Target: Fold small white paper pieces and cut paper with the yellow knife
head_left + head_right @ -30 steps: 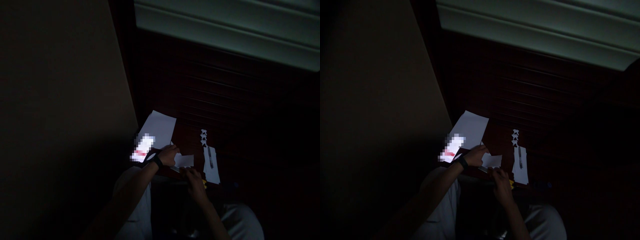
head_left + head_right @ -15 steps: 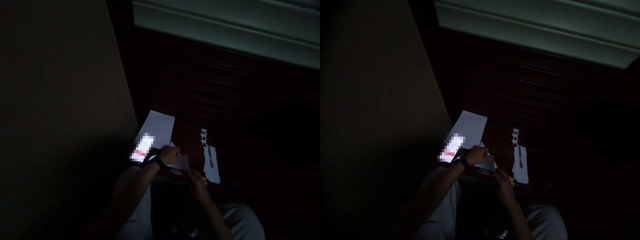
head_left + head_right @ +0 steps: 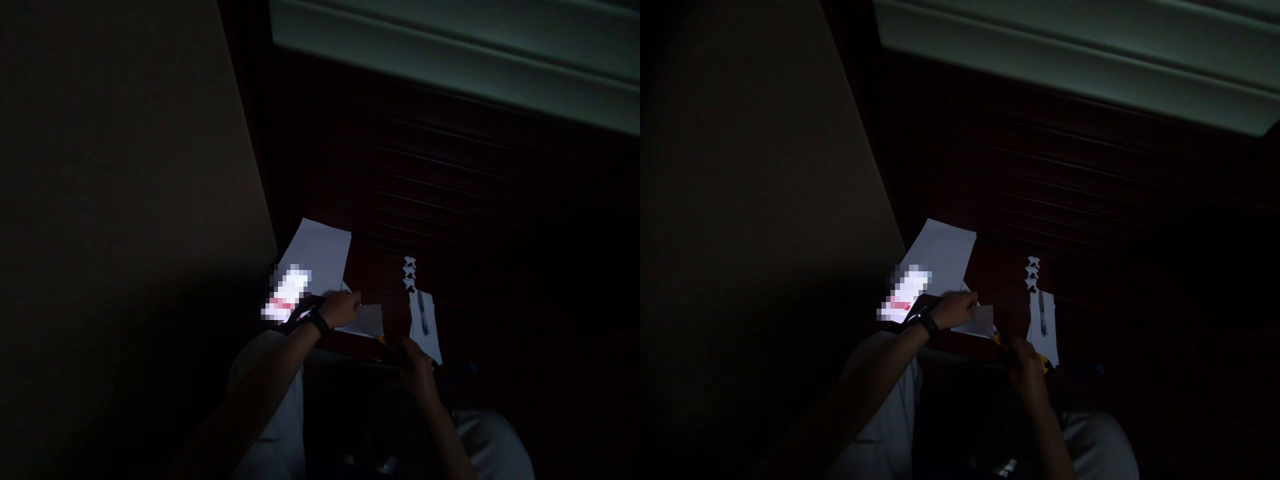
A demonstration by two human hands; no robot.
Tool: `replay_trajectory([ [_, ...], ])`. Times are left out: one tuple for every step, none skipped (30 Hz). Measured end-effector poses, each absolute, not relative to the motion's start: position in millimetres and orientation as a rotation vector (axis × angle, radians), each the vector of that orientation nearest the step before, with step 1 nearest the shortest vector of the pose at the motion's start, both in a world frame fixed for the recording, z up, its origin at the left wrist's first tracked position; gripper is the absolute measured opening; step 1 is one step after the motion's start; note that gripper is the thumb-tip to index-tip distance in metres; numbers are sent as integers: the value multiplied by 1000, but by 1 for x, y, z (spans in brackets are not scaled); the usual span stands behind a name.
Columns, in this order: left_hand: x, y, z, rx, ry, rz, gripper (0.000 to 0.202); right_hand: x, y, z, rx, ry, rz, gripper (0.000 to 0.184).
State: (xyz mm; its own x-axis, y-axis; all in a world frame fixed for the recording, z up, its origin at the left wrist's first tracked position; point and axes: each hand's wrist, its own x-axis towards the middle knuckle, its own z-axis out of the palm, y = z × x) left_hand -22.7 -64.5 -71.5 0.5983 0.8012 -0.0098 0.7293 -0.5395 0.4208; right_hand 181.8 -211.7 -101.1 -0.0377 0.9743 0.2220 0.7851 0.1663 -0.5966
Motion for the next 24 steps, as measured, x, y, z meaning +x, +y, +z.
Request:
replay_trajectory([
  [-22,-65,-70,2440,1229,261,16,178,-208,-102,-1659,-1883,376,32],
  [-20,-67,-69,2436,1225,265,17,174,-204,-102,-1649,-1896,351,33],
  [-19,-68,-67,2435,1219,270,19,170,-200,-103,-1634,-1913,347,36],
  [-19,-69,-65,2437,1210,277,20,166,-196,-104,-1614,-1934,355,41],
  [-19,-69,-63,2441,1198,287,22,162,-193,-105,-1601,-1946,366,45],
  [-19,-70,-61,2448,1186,299,24,160,-191,-106,-1589,-1954,374,49],
  [-21,-69,-59,2457,1176,314,25,159,-190,-106,-1579,-1955,379,51],
  [-23,-68,-58,2465,1168,330,26,158,-189,-107,-1572,-1954,382,53],
  [-25,-67,-57,2478,1156,349,28,158,-189,-108,-1564,-1953,383,54],
  [-28,-65,-57,2496,1144,367,29,159,-189,-109,-1556,-1951,381,56],
  [-32,-63,-58,2518,1130,383,29,161,-189,-109,-1546,-1954,383,58],
  [-35,-61,-61,2566,1105,400,29,162,-190,-110,-1535,-1960,385,60],
  [-38,-59,-64,2611,1100,404,30,163,-190,-111,-1523,-1967,386,62],
  [-41,-58,-68,2649,1103,391,33,164,-190,-111,-1513,-1974,383,64],
  [-43,-58,-73,2675,1111,367,36,164,-191,-111,-1504,-1980,374,65],
  [-45,-58,-78,2698,1112,344,39,164,-192,-111,-1497,-1991,356,66],
  [-45,-59,-83,2720,1111,335,41,164,-193,-110,-1500,-2004,327,66],
  [-46,-60,-87,2742,1104,335,43,164,-194,-110,-1520,-2015,287,64],
  [-45,-61,-91,2760,1102,346,43,163,-195,-109,-1555,-2024,242,62],
  [-45,-63,-93,2773,1101,361,44,162,-197,-109,-1603,-2027,198,58],
  [-44,-64,-94,2781,1102,377,44,161,-198,-108,-1657,-2029,162,55],
  [-44,-65,-95,2783,1103,392,43,160,-200,-108,-1707,-2029,133,52],
  [-43,-66,-94,2780,1100,406,43,159,-201,-108,-1746,-2027,108,50],
  [-43,-66,-91,2772,1097,426,43,159,-203,-108,-1772,-2032,87,49],
])
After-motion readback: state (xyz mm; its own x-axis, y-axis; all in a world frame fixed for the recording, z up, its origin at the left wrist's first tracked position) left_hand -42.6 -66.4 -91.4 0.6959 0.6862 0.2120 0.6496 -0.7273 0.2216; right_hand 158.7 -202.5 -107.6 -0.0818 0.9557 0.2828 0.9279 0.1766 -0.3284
